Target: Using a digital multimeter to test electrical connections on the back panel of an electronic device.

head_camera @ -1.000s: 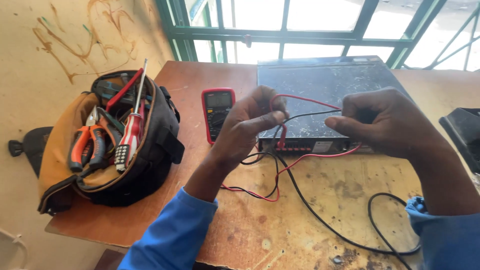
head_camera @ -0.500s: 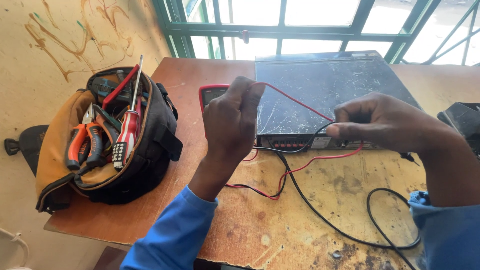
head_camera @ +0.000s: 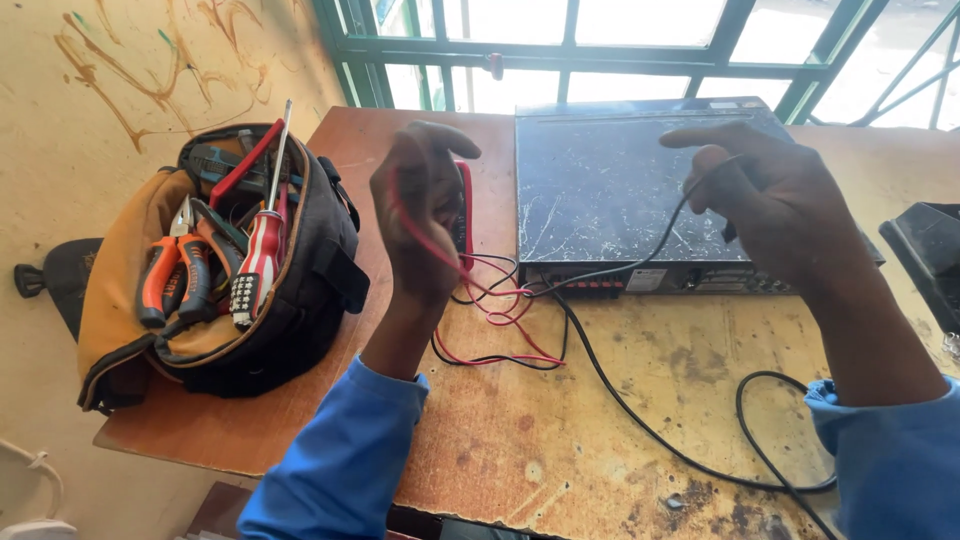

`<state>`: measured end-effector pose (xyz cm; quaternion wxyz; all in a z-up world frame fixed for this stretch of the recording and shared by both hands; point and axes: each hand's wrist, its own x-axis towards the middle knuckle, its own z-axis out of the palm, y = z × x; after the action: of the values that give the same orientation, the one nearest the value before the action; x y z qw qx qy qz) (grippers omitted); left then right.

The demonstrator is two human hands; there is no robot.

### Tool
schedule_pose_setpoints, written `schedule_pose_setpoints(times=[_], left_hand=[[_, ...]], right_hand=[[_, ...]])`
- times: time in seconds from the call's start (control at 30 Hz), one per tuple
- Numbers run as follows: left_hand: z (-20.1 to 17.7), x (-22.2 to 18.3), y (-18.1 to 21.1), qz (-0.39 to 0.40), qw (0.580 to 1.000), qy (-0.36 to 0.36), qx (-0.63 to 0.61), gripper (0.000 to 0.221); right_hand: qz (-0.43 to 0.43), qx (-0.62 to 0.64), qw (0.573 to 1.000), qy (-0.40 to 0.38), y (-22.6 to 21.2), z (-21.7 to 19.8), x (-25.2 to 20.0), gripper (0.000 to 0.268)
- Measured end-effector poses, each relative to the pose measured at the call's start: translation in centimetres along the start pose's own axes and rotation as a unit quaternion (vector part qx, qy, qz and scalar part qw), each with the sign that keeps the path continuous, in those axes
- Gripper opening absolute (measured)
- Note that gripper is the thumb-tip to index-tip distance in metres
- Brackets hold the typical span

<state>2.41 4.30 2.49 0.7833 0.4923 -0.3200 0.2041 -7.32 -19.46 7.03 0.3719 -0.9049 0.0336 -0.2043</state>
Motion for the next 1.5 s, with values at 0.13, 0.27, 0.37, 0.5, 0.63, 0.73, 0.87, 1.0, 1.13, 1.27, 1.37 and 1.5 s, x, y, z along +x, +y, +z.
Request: schedule_pose_setpoints(times=[0.13,0.27,0.37,0.5,0.63,0.73,0.87,1.0,1.13,1.27,1.37,1.5], left_hand=[[0.2,-0.1,-1.1,-0.043,0.902,0.011,0.43,0.006],[-0.1,-0.4,-2.5,0.005,0.891,-0.074,0.448,0.03],[-0.2,-0.4,-2.6,-0.029,0.884,-0.09,0.457,0.035],[0.7,-0.5,-1.6,-0.048,0.887,-0.164,0.429,0.035],[2.7,-2.3,1.8,0.072,0.916,-0.235,0.317,0.033],[3.4,-4.1,2.0,0.165,0.892,-0.302,0.291,0.018],[3.9,-5.7,0.7,0.224,0.842,-0.284,0.399,0.042],[4.0,-5.7,0.5,0.15,0.862,-0.235,0.423,0.04],[3.6,-5.3,-0.3,0.16,0.865,-0.213,0.424,0.035],[3.4,-4.8,-1.4,0.187,0.843,-0.198,0.463,0.032],[2.8,-4.6,-2.6,0.183,0.824,-0.192,0.501,0.047],[2.2,-4.3,-4.0,0.241,0.804,-0.132,0.527,0.022]], right_hand=[[-0.038,0.043,0.998,-0.01,2.5,-0.4,-0.1,0.04],[-0.062,0.16,0.969,-0.176,3.3,-1.3,0.2,0.036],[0.029,0.144,0.938,-0.314,3.6,-1.2,0.1,0.046],[0.203,0.148,0.885,-0.392,0.3,2.3,-2.2,0.062],[0.148,0.183,0.897,-0.374,-1.2,5.4,-2.6,0.068],[0.098,0.292,0.907,-0.287,0.9,6.6,-2.4,0.052],[0.086,0.441,0.884,-0.127,-0.3,6.3,-2.5,0.033],[0.152,0.429,0.89,-0.009,-1.2,6.7,-3.2,0.038],[0.18,0.432,0.882,0.048,-1.0,7.1,-3.3,0.02],[0.123,0.488,0.864,-0.011,0.3,7.2,-2.9,0.031],[0.12,0.52,0.844,-0.055,1.6,7.1,-2.5,0.039],[0.117,0.526,0.835,-0.109,2.0,7.2,-2.6,0.037]])
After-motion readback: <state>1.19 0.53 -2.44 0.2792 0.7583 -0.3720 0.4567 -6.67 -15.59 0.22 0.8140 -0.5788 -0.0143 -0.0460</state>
